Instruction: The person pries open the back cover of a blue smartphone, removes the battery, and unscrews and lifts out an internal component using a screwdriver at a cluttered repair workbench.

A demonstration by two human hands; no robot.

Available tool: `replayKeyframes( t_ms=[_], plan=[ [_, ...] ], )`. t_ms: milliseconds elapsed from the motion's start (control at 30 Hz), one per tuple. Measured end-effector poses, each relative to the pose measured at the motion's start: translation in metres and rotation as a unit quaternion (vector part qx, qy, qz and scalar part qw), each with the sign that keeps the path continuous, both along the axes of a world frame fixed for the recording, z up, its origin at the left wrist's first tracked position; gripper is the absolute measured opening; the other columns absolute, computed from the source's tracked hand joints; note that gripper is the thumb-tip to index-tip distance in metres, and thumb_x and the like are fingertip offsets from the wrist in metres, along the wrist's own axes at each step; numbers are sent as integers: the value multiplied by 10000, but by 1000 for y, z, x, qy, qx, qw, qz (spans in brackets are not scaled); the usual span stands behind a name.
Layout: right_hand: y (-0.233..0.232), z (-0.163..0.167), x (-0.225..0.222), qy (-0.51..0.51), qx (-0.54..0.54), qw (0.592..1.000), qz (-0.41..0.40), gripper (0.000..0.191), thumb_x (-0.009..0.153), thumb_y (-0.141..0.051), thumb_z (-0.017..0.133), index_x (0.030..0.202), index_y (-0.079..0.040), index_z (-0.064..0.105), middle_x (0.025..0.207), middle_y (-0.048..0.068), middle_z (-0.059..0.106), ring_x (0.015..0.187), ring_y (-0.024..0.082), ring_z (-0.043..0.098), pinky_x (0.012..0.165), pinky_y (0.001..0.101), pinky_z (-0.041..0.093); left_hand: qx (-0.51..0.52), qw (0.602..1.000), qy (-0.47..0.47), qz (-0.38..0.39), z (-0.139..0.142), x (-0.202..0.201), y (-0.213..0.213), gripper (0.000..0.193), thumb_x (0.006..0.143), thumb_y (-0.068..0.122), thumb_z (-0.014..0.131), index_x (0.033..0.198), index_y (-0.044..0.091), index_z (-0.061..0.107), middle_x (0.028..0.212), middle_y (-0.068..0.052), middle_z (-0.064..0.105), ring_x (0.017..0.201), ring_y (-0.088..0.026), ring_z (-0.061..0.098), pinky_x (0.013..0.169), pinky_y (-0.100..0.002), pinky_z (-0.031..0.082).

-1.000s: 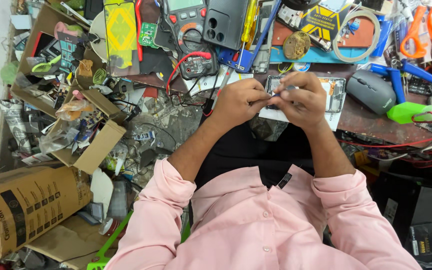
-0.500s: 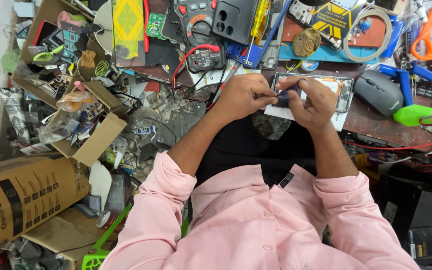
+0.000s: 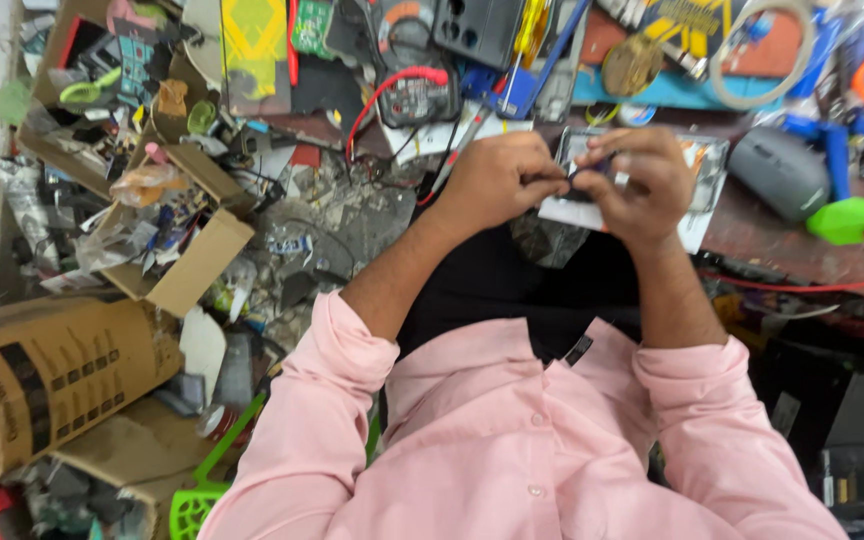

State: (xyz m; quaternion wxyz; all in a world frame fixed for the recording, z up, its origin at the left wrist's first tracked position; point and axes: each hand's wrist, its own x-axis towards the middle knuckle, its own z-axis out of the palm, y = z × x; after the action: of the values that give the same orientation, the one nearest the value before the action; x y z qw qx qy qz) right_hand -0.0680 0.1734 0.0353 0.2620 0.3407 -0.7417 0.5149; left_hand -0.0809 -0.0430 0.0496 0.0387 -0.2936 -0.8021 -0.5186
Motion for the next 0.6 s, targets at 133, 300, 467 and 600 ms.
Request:
replayKeyframes(
  t_ms=[133, 300, 467, 600],
  plan=[
    [-6, 7, 0, -77, -81, 989, 95, 550, 1118, 119, 548, 1553, -113, 305, 1250, 238, 656, 1135, 310, 708, 1008, 438, 590, 19, 999, 36, -31, -6, -9, -2, 146, 820, 173, 883, 856, 103, 759, 819, -20, 681, 726, -205, 672, 648, -332, 517],
    [-6, 13, -6, 59, 1, 997, 41, 701, 926, 86, 710, 1508, -187, 431, 1026, 244, 613, 898, 347, 630, 832, 430, 581, 25, 999, 14, -46, -12, -8, -6, 163, 812, 143, 912, 866, 73, 775, 794, -40, 673, 675, -190, 658, 611, -329, 503],
    [-7, 10, -4, 5, -31, 997, 64, 645, 1021, 135, 679, 1522, -141, 380, 1113, 231, 584, 939, 290, 649, 830, 359, 606, 34, 997, 2, -75, -6, -10, -9, 137, 838, 92, 892, 900, 51, 776, 831, -49, 689, 687, -190, 662, 610, -317, 509],
    [-1, 4, -1, 16, 18, 1000, 9, 613, 1024, 117, 662, 1514, -132, 391, 1098, 232, 556, 900, 297, 631, 786, 366, 597, 39, 996, 35, -70, -3, -10, -11, 124, 864, 93, 874, 923, 55, 772, 871, -45, 702, 782, -215, 692, 683, -329, 537]
  ],
)
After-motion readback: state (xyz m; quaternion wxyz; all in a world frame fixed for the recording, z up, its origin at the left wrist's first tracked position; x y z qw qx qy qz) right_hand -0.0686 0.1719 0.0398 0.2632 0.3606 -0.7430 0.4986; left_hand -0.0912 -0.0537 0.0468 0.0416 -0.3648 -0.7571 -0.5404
